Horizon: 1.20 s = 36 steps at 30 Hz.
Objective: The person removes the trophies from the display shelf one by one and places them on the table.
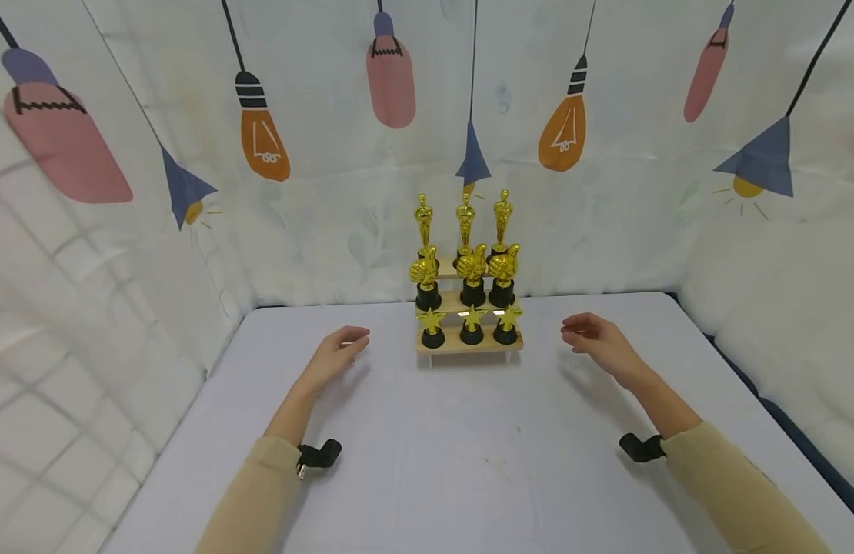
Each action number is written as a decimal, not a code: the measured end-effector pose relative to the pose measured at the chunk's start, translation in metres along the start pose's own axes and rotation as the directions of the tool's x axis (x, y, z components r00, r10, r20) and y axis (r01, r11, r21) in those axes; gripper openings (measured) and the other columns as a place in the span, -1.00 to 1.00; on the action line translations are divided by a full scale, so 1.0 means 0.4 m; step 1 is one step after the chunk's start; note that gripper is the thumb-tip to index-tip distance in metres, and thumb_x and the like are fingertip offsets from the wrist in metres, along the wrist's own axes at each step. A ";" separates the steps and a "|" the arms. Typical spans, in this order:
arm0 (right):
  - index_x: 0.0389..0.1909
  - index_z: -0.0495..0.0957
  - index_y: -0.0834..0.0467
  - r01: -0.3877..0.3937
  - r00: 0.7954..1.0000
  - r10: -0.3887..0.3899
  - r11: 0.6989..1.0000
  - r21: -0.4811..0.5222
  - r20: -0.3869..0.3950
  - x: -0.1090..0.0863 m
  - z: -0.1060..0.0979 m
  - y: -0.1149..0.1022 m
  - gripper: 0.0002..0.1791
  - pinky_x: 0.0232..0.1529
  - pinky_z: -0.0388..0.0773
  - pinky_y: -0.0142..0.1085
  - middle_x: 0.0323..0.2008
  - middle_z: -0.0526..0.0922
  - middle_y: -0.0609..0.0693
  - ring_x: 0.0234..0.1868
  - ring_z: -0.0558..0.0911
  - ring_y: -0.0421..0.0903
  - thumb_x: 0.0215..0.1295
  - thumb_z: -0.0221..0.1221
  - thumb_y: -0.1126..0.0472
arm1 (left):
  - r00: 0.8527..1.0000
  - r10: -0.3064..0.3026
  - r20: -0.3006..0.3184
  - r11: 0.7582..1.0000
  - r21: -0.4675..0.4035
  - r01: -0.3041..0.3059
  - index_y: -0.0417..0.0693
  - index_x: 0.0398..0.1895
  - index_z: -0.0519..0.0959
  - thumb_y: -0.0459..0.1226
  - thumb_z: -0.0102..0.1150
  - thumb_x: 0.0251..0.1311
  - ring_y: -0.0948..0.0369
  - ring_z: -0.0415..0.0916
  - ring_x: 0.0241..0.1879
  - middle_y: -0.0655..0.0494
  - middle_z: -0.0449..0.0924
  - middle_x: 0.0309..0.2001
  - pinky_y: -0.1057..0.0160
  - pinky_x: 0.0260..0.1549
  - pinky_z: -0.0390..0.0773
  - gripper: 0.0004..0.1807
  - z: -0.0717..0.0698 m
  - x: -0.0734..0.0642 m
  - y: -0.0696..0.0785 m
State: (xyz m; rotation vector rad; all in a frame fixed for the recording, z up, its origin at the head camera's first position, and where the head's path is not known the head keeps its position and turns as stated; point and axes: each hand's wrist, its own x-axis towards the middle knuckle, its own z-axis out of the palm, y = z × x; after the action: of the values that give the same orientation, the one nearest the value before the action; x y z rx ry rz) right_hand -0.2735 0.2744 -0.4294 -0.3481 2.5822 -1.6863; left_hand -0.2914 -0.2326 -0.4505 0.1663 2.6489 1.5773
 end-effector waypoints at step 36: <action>0.16 0.39 0.43 -0.108 0.988 0.139 0.936 0.336 -0.069 0.006 0.148 -0.033 -0.62 -0.12 0.65 -0.36 -0.10 0.59 0.03 -0.08 0.63 -0.11 0.47 0.22 0.32 | 0.973 -0.173 0.155 0.701 -0.674 0.232 -0.37 0.51 0.22 -0.26 0.05 0.56 -0.19 0.28 0.36 -0.34 0.22 0.43 0.04 0.23 0.52 -0.41 0.130 0.040 0.057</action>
State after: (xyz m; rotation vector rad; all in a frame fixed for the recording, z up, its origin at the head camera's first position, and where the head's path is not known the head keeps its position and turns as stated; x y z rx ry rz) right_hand -0.2644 0.2157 -0.4413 -0.0918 2.2588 -2.0845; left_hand -0.3003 -0.1746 -0.4553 -0.0987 1.7553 2.2688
